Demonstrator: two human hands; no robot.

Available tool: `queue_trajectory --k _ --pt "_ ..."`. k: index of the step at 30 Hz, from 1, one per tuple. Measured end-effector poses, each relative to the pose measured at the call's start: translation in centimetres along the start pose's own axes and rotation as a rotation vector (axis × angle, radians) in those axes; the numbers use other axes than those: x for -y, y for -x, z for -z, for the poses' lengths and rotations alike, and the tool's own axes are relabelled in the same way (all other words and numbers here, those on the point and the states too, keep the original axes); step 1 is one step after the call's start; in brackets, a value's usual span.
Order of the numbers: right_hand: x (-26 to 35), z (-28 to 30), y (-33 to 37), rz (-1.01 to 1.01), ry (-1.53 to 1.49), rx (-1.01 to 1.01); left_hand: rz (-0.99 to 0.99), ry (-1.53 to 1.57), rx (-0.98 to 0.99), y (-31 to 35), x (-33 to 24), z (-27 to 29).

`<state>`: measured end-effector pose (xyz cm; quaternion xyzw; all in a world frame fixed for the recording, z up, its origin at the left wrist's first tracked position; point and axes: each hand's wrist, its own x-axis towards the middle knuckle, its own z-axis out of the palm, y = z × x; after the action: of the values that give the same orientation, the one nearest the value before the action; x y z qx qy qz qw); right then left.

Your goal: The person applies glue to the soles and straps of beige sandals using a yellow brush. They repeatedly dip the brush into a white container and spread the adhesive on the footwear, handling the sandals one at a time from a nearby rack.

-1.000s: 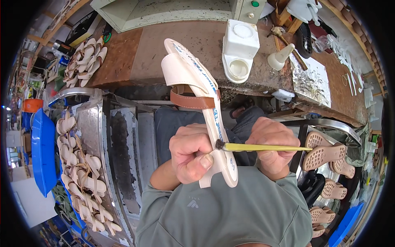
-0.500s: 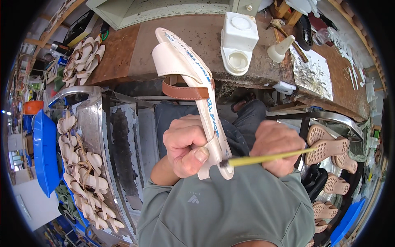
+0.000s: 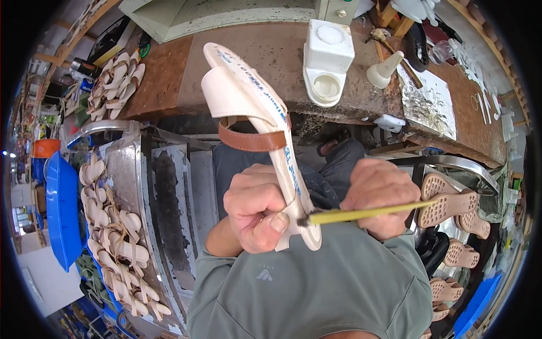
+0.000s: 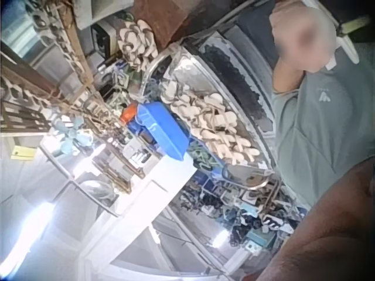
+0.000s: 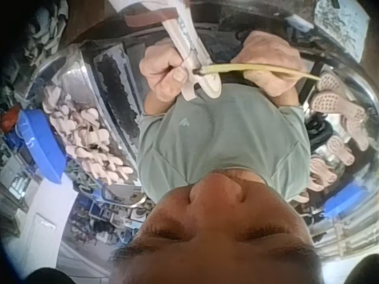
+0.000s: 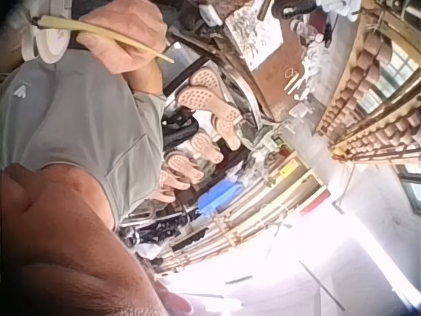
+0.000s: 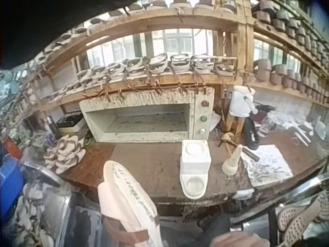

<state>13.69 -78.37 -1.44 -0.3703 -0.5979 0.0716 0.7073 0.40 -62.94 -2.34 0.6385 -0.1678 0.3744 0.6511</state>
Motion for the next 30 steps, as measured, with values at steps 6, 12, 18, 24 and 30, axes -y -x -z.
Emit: queue_trajectory --k 6,12,18,24,30 --pt "-1.2 -0.2 -1.4 0.041 0.107 -0.076 -0.024 -0.07 0.044 -0.7 -0.7 -0.4" --pt "-2.2 -0.4 -1.7 0.096 0.165 -0.118 -0.011 -0.068 0.057 -0.5 -0.7 0.0" --pt "-2.0 -0.4 -2.2 0.102 0.191 -0.097 -0.016 -0.064 0.071 -0.8 -0.9 -0.2" --pt "-2.0 -0.5 -2.3 0.055 0.249 -0.126 -0.018 -0.072 0.053 -0.7 -1.0 0.0" --pt "-1.6 0.3 -2.4 -0.022 0.057 -0.284 -0.012 -0.091 0.069 -0.6 -1.2 0.1"
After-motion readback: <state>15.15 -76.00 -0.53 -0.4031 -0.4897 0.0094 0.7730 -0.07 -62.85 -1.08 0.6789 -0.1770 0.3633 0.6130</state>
